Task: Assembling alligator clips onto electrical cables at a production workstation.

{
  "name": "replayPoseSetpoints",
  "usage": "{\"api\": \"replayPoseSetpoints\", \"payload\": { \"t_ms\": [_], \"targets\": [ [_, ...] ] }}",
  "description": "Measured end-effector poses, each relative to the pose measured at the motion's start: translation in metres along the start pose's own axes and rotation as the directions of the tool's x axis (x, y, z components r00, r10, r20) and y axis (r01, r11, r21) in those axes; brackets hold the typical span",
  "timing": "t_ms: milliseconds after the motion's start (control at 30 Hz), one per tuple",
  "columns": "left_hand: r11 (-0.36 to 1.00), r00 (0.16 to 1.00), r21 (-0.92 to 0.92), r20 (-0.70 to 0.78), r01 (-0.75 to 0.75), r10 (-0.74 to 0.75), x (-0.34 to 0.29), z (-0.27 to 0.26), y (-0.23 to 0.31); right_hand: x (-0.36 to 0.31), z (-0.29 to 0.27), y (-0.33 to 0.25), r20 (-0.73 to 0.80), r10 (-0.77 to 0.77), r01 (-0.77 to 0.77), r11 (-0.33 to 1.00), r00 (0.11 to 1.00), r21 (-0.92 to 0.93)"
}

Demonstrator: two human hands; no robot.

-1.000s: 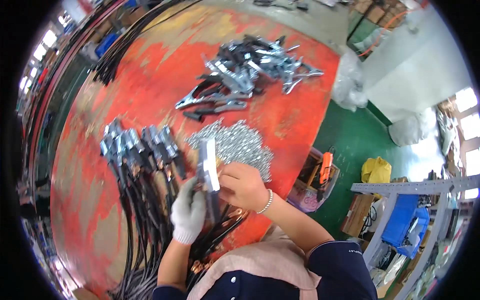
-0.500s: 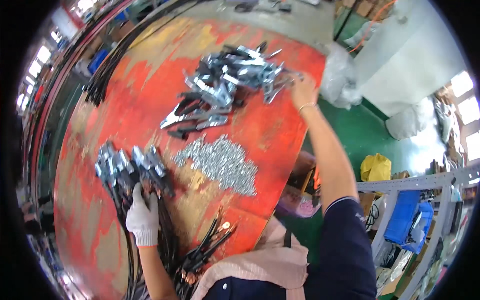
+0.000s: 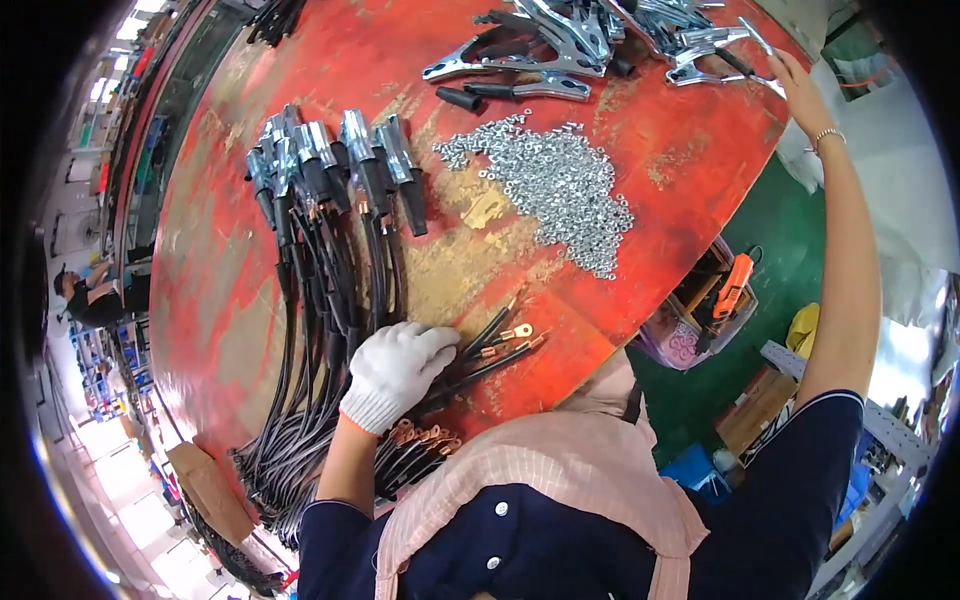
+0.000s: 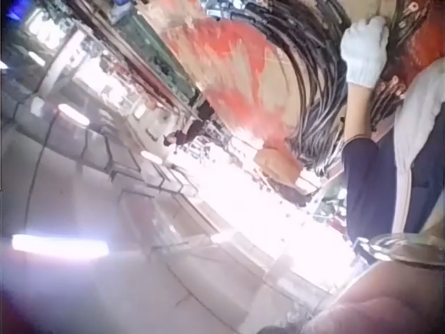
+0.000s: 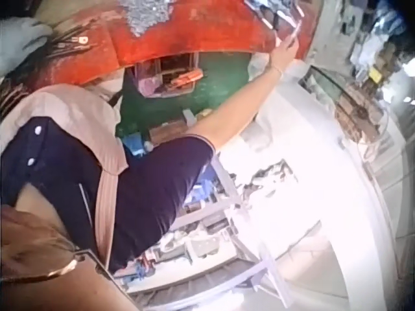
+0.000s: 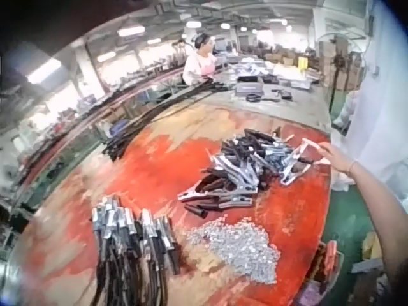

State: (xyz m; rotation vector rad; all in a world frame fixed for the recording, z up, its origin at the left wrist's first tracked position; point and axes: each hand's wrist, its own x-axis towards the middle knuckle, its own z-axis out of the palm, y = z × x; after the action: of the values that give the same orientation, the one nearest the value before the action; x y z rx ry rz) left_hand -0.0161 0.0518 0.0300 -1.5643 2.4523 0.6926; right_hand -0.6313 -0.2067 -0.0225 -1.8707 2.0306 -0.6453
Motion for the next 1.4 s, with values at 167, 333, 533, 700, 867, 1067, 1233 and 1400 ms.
{"api": "replayPoseSetpoints", "payload": {
  "t_ms": [167,333,533,700,867,1067,1233,1400],
  "targets": [
    [0.994,1.000,-0.111,0.023,0.016,-0.013,-0.014,-0.011,-0.010,-0.017,0.002,-0.015,-0.143,-0.172,0.158,0.982,0.975,-0.101],
    [0.997,0.988,-0.074,0.152,0.007,0.004,-0.030,-0.013,-0.019,-0.064,-0.019,0.036,0.097,0.192,-0.202,0.974,0.976,0.106],
    [0.999,0.964,-0.010,0.262,-0.039,0.040,-0.021,-0.006,-0.016,-0.143,0.025,0.076,0.248,0.256,-0.338,0.419,0.934,0.843],
    [0.996,0.980,0.087,0.197,-0.030,0.013,-0.021,0.001,-0.009,-0.189,0.059,-0.025,0.117,0.091,-0.119,0.015,0.989,0.993],
    [0.984,0.993,-0.134,0.051,0.115,-0.109,-0.005,-0.017,-0.014,-0.250,0.088,-0.071,-0.074,0.002,0.074,-0.119,0.997,0.990],
    [0.714,0.953,-0.655,0.300,0.246,-0.053,0.014,-0.021,-0.028,-0.284,0.106,-0.119,-0.048,0.056,0.072,-0.598,0.997,0.798],
    [0.352,0.965,-0.909,0.155,0.223,-0.213,0.044,-0.023,-0.002,-0.277,0.101,-0.165,-0.028,0.144,0.093,-0.471,0.989,0.877],
    [0.501,0.977,-0.843,0.122,0.196,-0.178,0.056,-0.008,-0.001,-0.266,0.123,-0.250,0.129,0.142,-0.118,-0.079,0.981,0.990]
  ]
}}
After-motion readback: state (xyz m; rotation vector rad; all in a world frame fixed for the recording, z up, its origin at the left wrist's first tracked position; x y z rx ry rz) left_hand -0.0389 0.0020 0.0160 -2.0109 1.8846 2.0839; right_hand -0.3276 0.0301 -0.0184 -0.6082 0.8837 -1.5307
